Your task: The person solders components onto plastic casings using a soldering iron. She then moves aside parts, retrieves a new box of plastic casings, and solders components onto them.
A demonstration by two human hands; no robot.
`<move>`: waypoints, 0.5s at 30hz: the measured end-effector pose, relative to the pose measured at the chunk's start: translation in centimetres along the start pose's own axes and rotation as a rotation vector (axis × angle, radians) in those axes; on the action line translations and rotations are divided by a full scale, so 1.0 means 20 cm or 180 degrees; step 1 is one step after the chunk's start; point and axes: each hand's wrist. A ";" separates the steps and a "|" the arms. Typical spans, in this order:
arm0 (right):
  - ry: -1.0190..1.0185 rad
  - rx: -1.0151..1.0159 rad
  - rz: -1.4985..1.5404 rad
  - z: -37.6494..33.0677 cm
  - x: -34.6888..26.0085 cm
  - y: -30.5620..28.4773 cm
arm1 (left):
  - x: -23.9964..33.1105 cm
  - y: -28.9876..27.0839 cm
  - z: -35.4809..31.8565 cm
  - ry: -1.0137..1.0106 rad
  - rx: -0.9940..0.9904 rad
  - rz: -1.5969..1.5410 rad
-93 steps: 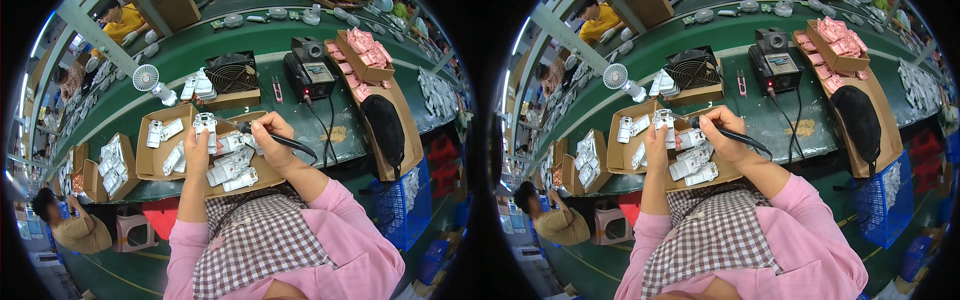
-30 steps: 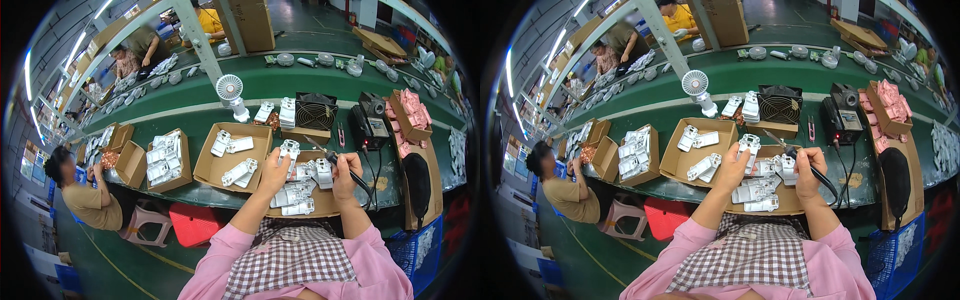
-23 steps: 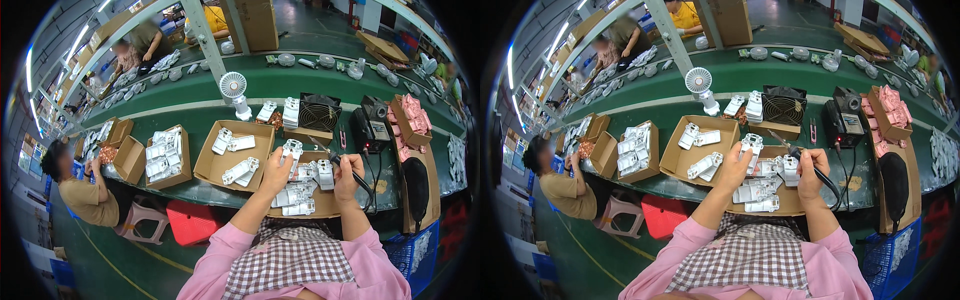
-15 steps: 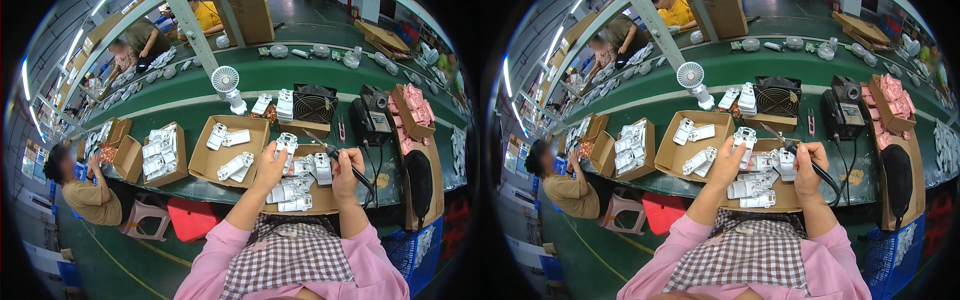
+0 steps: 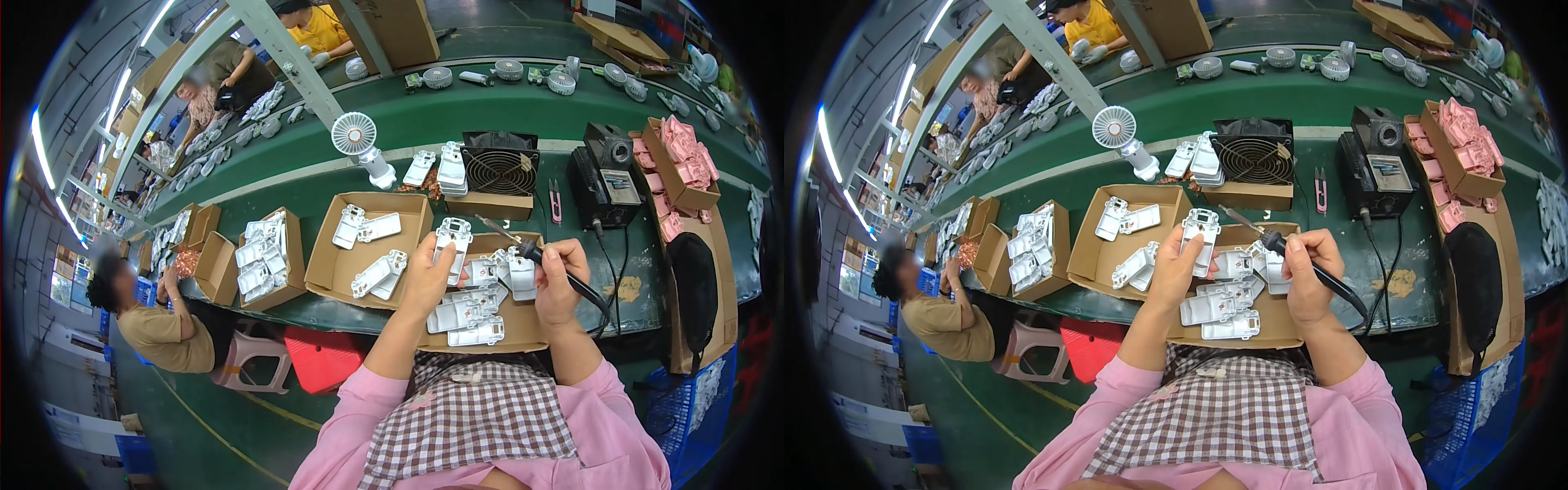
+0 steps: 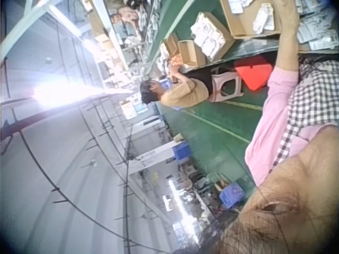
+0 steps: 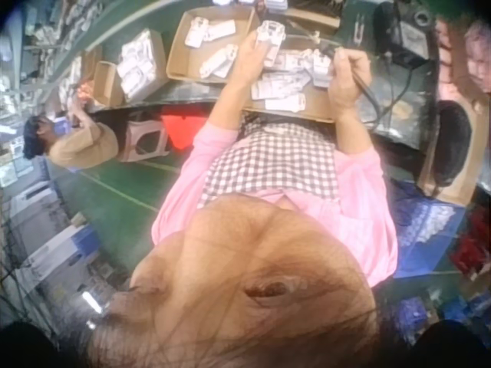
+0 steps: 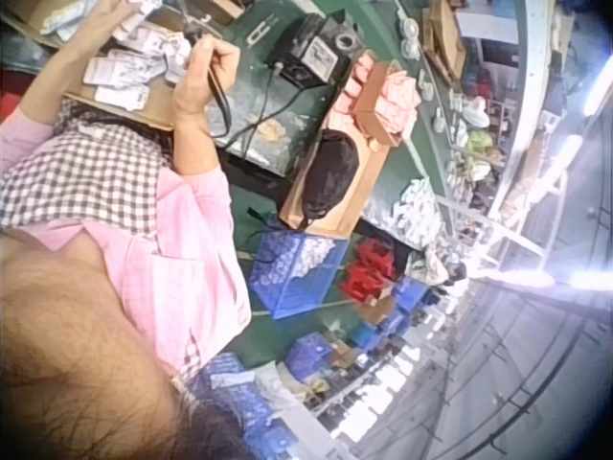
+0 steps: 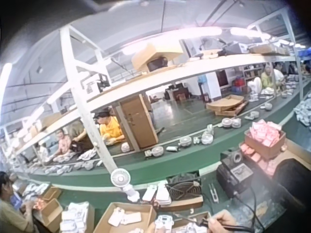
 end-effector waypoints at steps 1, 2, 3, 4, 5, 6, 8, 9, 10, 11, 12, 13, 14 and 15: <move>0.0002 0.0011 0.0003 0.00 0.00 0.00 | 0.00 0.00 0.00 -0.0006 -0.0006 0.0007; 0.0008 0.0029 0.0025 0.00 0.00 -0.01 | -0.01 0.00 0.00 -0.0026 0.0004 -0.0001; 0.0011 0.0045 0.0045 0.00 0.00 -0.01 | -0.01 0.00 0.01 -0.0042 0.0014 -0.0012; 0.0008 0.0053 0.0042 0.00 0.00 -0.01 | 0.00 0.00 0.00 -0.0045 0.0005 -0.0011; 0.0006 0.0031 0.0009 0.00 0.00 -0.01 | 0.00 0.00 0.00 -0.0079 0.0030 0.0007; 0.0001 0.0009 -0.0028 -0.01 0.00 -0.01 | 0.01 0.01 0.00 -0.0113 0.0052 0.0022; -0.0007 -0.0018 -0.0059 -0.01 0.00 -0.02 | 0.01 0.02 0.00 -0.0108 0.0018 0.0004; -0.0006 -0.0063 -0.0077 -0.01 0.00 -0.02 | 0.01 0.02 -0.01 -0.0099 0.0006 -0.0010; -0.0013 -0.0075 -0.0098 -0.01 -0.01 -0.01 | 0.01 0.01 -0.01 -0.0094 0.0001 -0.0015; -0.0020 -0.0077 -0.0103 -0.01 -0.01 -0.01 | -0.01 0.00 0.00 -0.0107 -0.0035 0.0049; 0.0026 -0.0096 -0.0126 -0.02 -0.01 -0.01 | -0.01 0.00 0.00 -0.0118 -0.0072 0.0111; 0.0072 -0.0117 -0.0148 -0.02 -0.01 -0.01 | -0.01 -0.01 0.00 -0.0111 -0.0076 0.0102; 0.0063 -0.0123 -0.0154 -0.02 -0.01 -0.01 | -0.01 -0.01 0.00 -0.0144 -0.0072 0.0189; 0.0064 -0.0148 -0.0163 -0.01 -0.01 -0.01 | -0.01 0.00 0.00 -0.0179 -0.0069 0.0273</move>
Point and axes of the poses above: each hand's wrist, its own z-axis towards the middle knuckle, its own y-axis out of the palm, x = y × z, and after that the axes turned 7 degrees about -z, right-handed
